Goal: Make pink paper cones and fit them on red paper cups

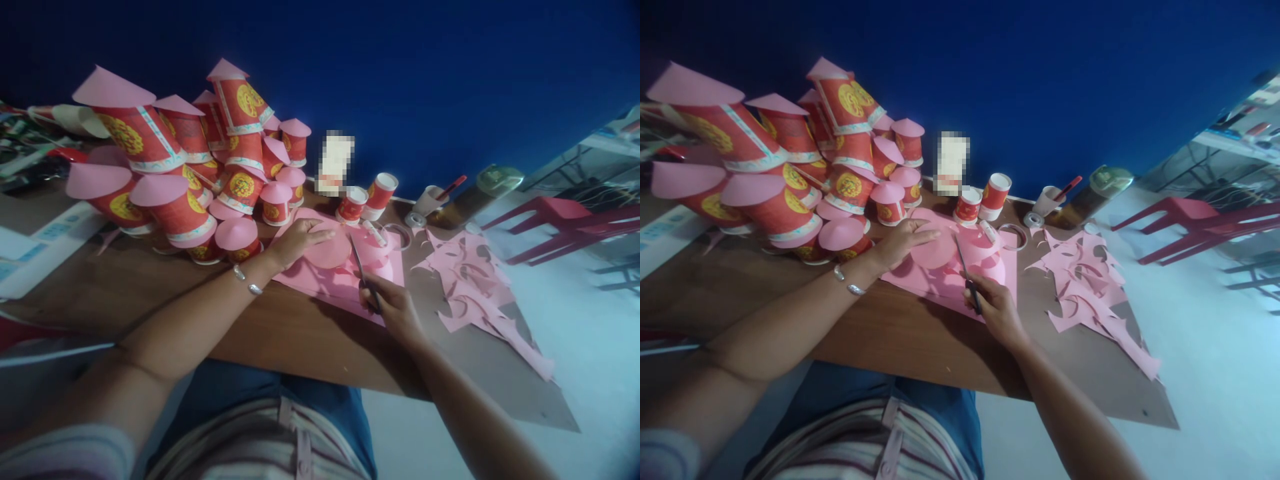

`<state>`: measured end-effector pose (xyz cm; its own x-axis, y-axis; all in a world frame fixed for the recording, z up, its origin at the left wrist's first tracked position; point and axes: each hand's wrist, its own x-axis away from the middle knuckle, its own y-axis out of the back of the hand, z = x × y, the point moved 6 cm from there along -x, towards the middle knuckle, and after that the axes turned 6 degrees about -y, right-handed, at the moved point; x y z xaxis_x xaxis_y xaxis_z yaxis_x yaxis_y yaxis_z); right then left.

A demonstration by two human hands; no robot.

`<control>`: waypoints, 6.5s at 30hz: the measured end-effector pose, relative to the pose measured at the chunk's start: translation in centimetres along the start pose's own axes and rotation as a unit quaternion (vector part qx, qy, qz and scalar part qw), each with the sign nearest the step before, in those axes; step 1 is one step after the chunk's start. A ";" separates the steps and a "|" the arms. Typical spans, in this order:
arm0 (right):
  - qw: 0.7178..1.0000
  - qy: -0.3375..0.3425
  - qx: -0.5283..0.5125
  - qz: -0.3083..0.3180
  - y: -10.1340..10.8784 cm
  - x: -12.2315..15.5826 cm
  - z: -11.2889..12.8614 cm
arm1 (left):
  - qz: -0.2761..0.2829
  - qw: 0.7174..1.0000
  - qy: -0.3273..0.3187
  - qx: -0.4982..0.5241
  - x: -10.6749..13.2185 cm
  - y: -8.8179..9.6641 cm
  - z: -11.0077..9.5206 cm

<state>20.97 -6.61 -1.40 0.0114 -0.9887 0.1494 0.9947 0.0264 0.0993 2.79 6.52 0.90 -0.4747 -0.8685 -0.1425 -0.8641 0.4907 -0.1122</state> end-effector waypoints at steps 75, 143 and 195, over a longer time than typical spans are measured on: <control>1.000 -0.024 0.001 0.015 -0.3 0.1 0.0 | 0.026 0.997 -0.002 -0.078 0.3 -0.1 -0.8; 0.972 0.073 -0.173 -0.143 0.1 -4.8 5.0 | -0.076 0.836 -0.454 -0.298 2.6 -0.8 -2.7; 0.965 0.117 -0.135 -0.192 5.6 -5.4 4.9 | 0.323 0.923 -0.116 -0.176 5.7 -9.3 -0.7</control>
<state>26.02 -0.39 3.16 -0.3719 -0.9251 -0.0769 0.9203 -0.3565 -0.1612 7.96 -3.04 1.80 -0.8960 -0.3448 -0.2796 -0.4343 0.8115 0.3911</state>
